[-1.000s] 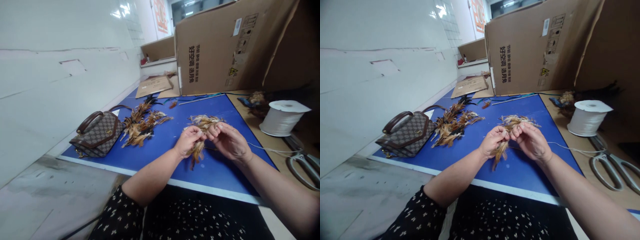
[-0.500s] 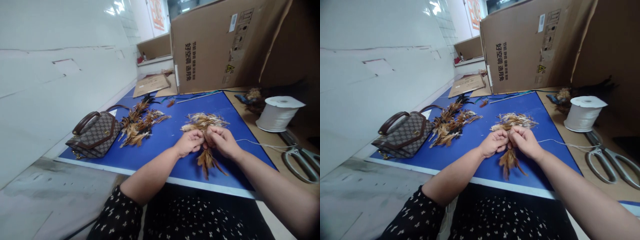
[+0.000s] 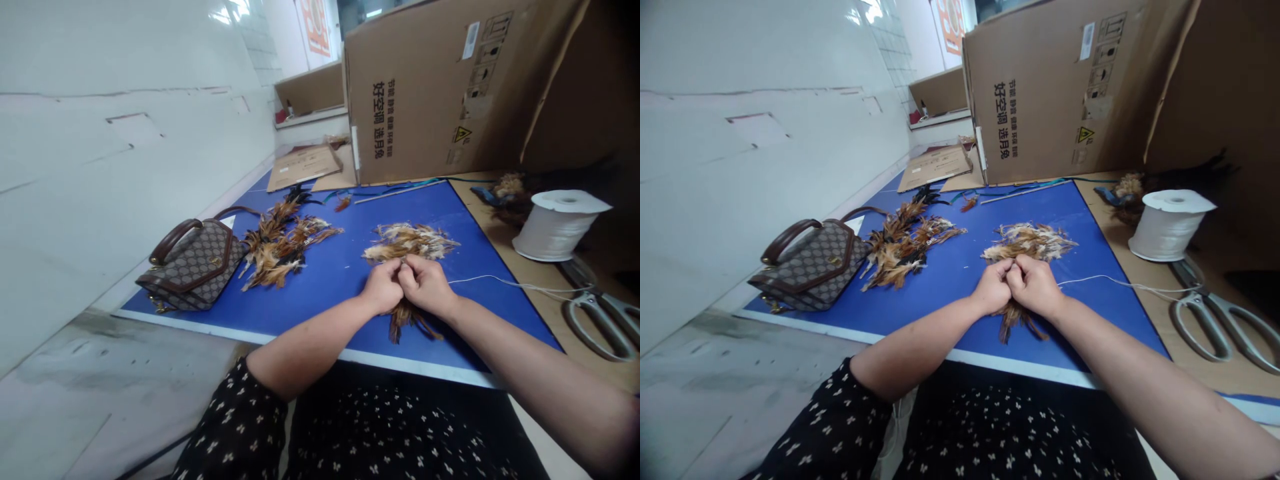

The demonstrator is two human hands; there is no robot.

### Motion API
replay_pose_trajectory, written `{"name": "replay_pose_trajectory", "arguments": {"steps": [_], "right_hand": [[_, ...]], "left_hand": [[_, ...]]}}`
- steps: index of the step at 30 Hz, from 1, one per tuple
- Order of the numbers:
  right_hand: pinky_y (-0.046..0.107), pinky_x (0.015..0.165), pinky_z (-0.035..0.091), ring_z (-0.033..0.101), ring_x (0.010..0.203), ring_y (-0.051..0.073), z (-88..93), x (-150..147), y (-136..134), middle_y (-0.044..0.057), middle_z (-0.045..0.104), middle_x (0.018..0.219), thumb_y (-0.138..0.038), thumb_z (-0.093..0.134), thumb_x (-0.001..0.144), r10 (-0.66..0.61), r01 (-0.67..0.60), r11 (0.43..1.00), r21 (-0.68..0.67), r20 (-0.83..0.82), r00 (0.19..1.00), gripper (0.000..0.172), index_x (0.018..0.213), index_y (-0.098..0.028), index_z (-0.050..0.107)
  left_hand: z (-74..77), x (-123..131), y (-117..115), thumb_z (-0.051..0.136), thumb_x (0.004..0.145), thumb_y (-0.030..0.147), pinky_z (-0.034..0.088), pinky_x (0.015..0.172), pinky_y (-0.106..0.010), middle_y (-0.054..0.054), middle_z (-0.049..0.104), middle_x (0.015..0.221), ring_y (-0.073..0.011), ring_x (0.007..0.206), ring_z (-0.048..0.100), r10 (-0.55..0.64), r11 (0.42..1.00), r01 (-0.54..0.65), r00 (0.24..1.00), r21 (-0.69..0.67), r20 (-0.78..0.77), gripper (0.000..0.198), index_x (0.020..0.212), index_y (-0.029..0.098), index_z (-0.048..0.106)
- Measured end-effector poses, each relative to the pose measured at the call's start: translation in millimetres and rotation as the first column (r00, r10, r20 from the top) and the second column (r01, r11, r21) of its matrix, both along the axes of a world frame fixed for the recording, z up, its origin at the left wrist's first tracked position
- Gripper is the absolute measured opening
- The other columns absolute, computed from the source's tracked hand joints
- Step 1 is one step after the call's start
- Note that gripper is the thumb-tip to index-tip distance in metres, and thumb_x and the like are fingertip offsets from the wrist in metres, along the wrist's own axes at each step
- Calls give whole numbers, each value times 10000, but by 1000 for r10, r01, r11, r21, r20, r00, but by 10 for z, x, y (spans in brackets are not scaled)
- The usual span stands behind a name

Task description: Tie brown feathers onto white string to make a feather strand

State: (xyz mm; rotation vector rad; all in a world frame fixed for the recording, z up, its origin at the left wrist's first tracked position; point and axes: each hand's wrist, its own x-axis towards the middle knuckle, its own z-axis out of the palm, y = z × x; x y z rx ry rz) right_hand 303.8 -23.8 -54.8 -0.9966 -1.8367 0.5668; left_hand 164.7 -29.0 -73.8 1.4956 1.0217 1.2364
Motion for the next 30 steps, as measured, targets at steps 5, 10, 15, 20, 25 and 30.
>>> {"name": "replay_pose_trajectory", "arguments": {"steps": [5, 10, 15, 20, 25, 30], "right_hand": [[327, 560, 309, 382, 540, 153, -15, 12, 8, -26, 420, 550, -331, 608, 878, -5, 5, 1000, 13, 26, 1000, 346, 629, -268, 376], [329, 560, 302, 379, 542, 153, -6, 22, 4, -24, 420, 546, -332, 608, 869, 0, 0, 1000, 3, 29, 1000, 347, 625, -270, 370], [331, 564, 305, 386, 552, 158, -8, 15, 2, -23, 429, 551, -339, 643, 865, 13, -13, 1000, -26, 6, 1000, 348, 627, -267, 399], [312, 546, 365, 431, 543, 158, 62, 78, 42, -24, 466, 565, -408, 649, 952, 73, -80, 993, -83, -84, 994, 397, 652, -262, 434], [336, 657, 556, 625, 626, 195, 207, 251, 106, 20, 637, 655, -544, 546, 1076, 172, -200, 973, -115, -215, 961, 466, 715, -250, 534], [392, 931, 572, 710, 968, 260, 282, 371, 143, 91, 763, 986, -615, 729, 990, 171, -187, 981, -43, -250, 953, 457, 746, -231, 684]], "left_hand": [[-25, -9, 0, 683, 774, 57, 509, 834, -301, 9, 638, 773, -177, 808, 578, 16, 999, -14, 999, 31, -49, 139, 753, 185, 631], [-34, -6, -4, 698, 787, 77, 515, 849, -307, 5, 659, 782, -185, 821, 594, 34, 999, -32, 997, 32, -69, 112, 774, 182, 660], [-20, -1, -22, 740, 784, 114, 519, 857, -307, 0, 693, 812, -196, 850, 613, 35, 999, -35, 998, 0, -45, 88, 818, 184, 700], [-20, -19, 12, 789, 798, 164, 487, 688, -260, -2, 662, 734, -145, 689, 575, 29, 993, -24, 998, -112, 47, 141, 805, 185, 650], [21, -81, 55, 785, 886, 360, 311, 461, -220, 1, 634, 644, -78, 442, 399, 17, 959, 31, 986, -281, 169, 244, 883, 183, 616], [69, -80, 40, 899, 794, 357, 297, 455, -215, -46, 686, 676, -60, 444, 410, 83, 941, -5, 972, -337, 218, 310, 821, 137, 683]]}}
